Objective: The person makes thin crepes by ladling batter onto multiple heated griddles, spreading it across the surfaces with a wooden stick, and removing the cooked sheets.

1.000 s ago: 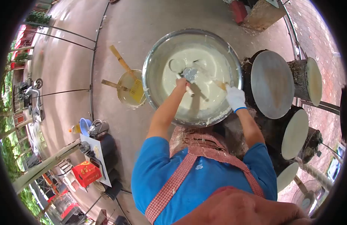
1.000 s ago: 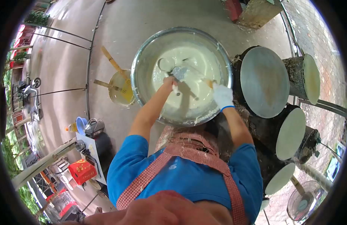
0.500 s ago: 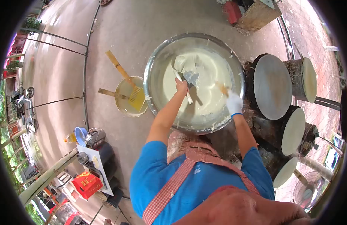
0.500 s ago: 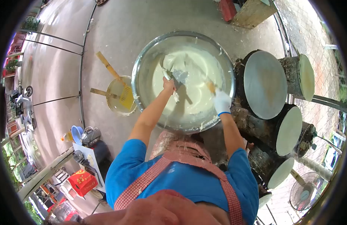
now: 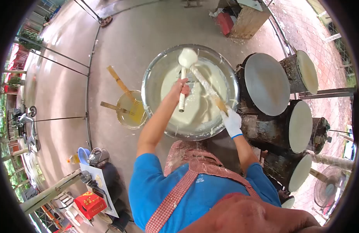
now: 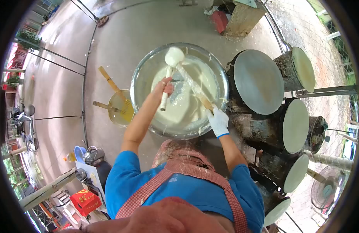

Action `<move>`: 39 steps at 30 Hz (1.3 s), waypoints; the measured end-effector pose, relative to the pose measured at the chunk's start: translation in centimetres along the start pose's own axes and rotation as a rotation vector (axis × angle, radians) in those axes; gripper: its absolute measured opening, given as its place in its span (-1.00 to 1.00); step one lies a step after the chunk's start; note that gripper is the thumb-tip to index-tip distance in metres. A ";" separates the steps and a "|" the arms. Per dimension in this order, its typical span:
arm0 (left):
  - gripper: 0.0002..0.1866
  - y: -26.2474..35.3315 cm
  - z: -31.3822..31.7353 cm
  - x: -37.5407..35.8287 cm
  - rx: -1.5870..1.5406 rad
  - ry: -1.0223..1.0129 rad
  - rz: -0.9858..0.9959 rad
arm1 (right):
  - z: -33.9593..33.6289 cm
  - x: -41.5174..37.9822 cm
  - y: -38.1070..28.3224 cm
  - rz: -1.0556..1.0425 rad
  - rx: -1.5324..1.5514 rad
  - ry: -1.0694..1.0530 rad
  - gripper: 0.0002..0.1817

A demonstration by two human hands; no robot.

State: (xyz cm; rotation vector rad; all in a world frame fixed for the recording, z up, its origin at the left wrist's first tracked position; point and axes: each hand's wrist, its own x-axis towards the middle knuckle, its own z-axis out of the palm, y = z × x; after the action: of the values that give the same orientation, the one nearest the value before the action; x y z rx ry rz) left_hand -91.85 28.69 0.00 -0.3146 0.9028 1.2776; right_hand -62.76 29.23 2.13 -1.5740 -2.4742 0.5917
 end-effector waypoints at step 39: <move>-0.91 6.5 4.2 -22.4 0.269 -0.272 0.027 | -5.2 -7.3 -3.2 0.206 0.809 -0.022 -0.68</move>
State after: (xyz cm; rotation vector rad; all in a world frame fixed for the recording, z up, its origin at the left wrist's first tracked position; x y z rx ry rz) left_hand -96.43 18.09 20.70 0.0823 0.8341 1.1726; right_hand -60.53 22.75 8.80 -1.4478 -1.7046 1.4108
